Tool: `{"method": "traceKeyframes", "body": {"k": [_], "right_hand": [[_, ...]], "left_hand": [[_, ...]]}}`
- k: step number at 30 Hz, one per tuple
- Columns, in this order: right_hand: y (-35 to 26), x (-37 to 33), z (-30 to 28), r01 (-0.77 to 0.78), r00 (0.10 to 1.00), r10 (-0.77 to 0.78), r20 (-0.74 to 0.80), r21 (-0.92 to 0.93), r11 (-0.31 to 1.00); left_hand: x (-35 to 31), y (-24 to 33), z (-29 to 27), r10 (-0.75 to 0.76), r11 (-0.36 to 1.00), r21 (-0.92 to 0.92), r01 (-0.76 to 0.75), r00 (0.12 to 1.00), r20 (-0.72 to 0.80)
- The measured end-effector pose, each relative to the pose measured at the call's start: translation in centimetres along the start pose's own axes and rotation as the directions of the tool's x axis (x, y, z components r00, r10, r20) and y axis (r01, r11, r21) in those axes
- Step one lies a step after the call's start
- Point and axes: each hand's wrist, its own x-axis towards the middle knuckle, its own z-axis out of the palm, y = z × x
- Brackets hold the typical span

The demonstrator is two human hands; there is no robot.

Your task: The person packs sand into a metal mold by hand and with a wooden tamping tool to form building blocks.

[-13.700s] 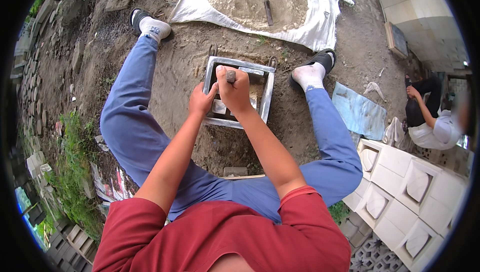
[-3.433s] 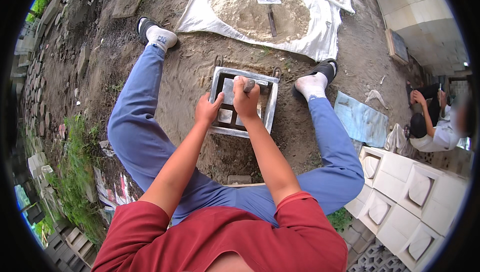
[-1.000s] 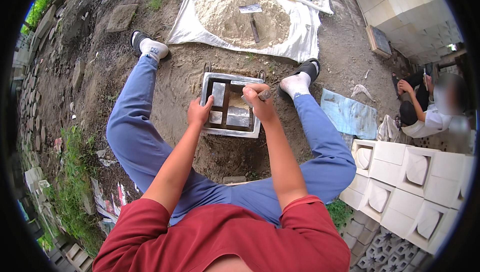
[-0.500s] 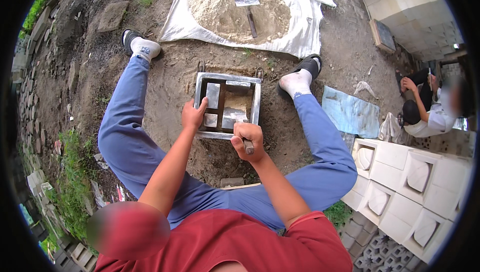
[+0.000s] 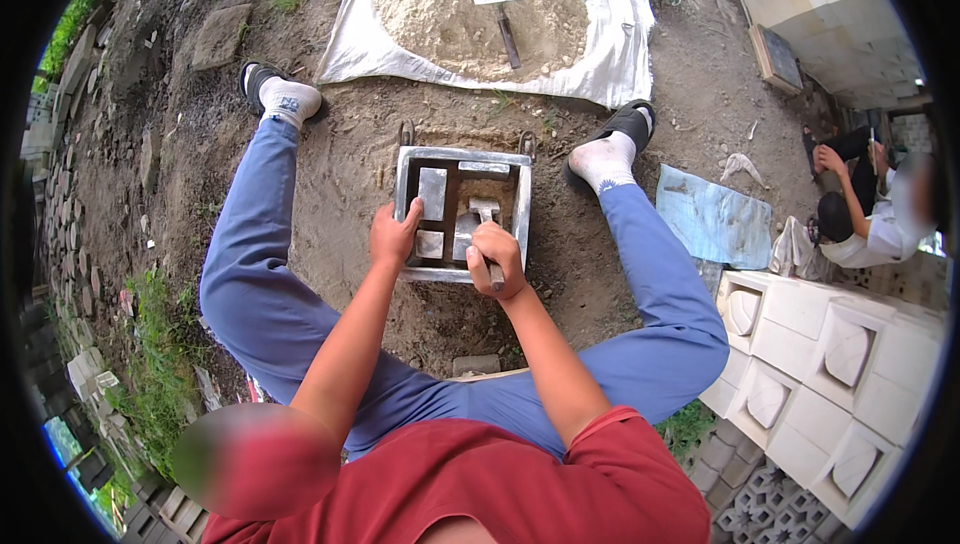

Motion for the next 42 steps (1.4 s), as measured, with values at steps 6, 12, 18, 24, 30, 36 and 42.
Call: {"method": "traceKeyframes", "body": {"k": [6, 12, 18, 24, 30, 36, 42], "right_hand": [[-3.7, 3.2, -1.6, -0.037, 0.986, 0.060, -0.154, 0.150, 0.988], [-6.1, 2.0, -0.1, -0.028, 0.988, 0.056, -0.143, 0.189, 0.982], [-4.9, 1.0, 1.3, -0.054, 0.997, 0.060, -0.055, 0.107, 0.993], [1.0, 1.1, 1.9, -0.055, 0.990, 0.075, -0.120, 0.161, 0.985], [0.3, 2.6, 1.2, -0.130, 0.980, 0.151, -0.134, 0.151, 0.980], [-5.1, 4.7, -0.7, -0.189, 0.965, 0.207, -0.159, 0.120, 0.975], [-5.9, -0.2, -1.4, -0.145, 0.976, 0.157, -0.152, 0.092, 0.985]], "left_hand": [[0.3, -0.7, 0.8, 0.013, 1.000, -0.005, -0.013, 1.000, -0.027], [0.6, -1.2, 1.3, 0.053, 0.997, -0.050, -0.058, 0.994, -0.096], [0.6, -0.5, 0.5, -0.041, 0.999, -0.019, 0.043, 0.995, 0.088], [0.4, -0.1, 0.4, -0.059, 0.998, -0.030, 0.060, 0.998, 0.019], [-0.1, 0.2, -0.1, -0.002, 1.000, 0.012, 0.002, 1.000, -0.004], [0.3, -0.2, 0.2, -0.006, 0.999, -0.049, 0.003, 0.998, -0.064], [0.2, -0.3, 0.4, -0.023, 0.998, -0.066, 0.025, 0.999, 0.032]]}}
